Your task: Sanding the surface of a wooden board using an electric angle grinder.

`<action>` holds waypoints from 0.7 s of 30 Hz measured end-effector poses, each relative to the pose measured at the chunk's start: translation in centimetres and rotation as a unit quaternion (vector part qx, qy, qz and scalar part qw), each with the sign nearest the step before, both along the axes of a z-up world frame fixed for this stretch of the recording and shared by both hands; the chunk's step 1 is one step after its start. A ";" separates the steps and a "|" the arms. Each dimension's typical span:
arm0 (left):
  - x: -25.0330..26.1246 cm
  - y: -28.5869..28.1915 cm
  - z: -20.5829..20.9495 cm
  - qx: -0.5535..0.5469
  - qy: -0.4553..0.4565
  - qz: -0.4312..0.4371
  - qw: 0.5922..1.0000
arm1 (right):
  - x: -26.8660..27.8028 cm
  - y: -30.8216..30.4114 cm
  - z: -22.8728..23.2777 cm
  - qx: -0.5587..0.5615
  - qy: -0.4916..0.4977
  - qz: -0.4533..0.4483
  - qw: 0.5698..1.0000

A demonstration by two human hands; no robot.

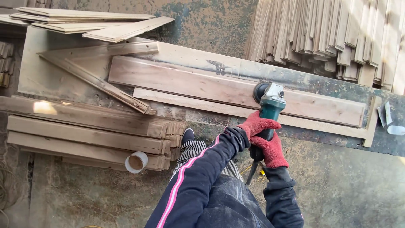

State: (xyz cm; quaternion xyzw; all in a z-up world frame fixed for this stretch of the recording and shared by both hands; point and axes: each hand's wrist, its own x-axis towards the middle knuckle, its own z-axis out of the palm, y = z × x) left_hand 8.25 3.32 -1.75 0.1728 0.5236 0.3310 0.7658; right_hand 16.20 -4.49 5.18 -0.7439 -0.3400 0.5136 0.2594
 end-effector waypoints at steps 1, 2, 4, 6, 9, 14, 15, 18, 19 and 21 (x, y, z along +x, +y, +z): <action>-0.2 0.1 0.0 -0.005 0.003 -0.001 1.000 | 0.4 0.2 -0.9 0.008 -0.004 0.011 1.000; -0.6 0.3 -0.1 -0.011 0.006 0.000 1.000 | 0.8 0.6 -1.8 0.016 -0.009 0.025 1.000; -2.8 -0.3 -0.1 -0.010 -0.004 0.045 0.999 | -2.1 1.0 -0.1 0.012 -0.005 0.045 0.999; -5.6 -0.9 0.0 -0.009 -0.015 0.092 0.996 | -4.7 1.4 0.5 0.008 -0.003 0.067 0.998; -10.3 -1.8 -0.8 -0.013 -0.011 0.137 0.990 | -8.3 1.8 -0.3 -0.007 -0.003 0.119 0.993; -17.6 -2.8 -3.8 -0.035 -0.010 0.215 0.976 | -15.0 2.5 -1.6 -0.020 0.003 0.223 0.975; -19.5 -3.3 -3.4 -0.034 -0.010 0.219 0.975 | -16.8 2.5 -1.1 -0.019 0.003 0.226 0.974; -24.7 -4.4 -3.6 -0.033 -0.010 0.249 0.968 | -21.6 2.4 0.2 -0.037 0.006 0.269 0.962; -26.2 -4.7 -4.8 -0.037 -0.012 0.284 0.958 | -23.3 2.6 0.5 -0.040 0.015 0.294 0.955; -28.7 -5.3 -6.2 -0.043 -0.012 0.309 0.950 | -25.4 2.8 0.4 -0.045 0.024 0.309 0.950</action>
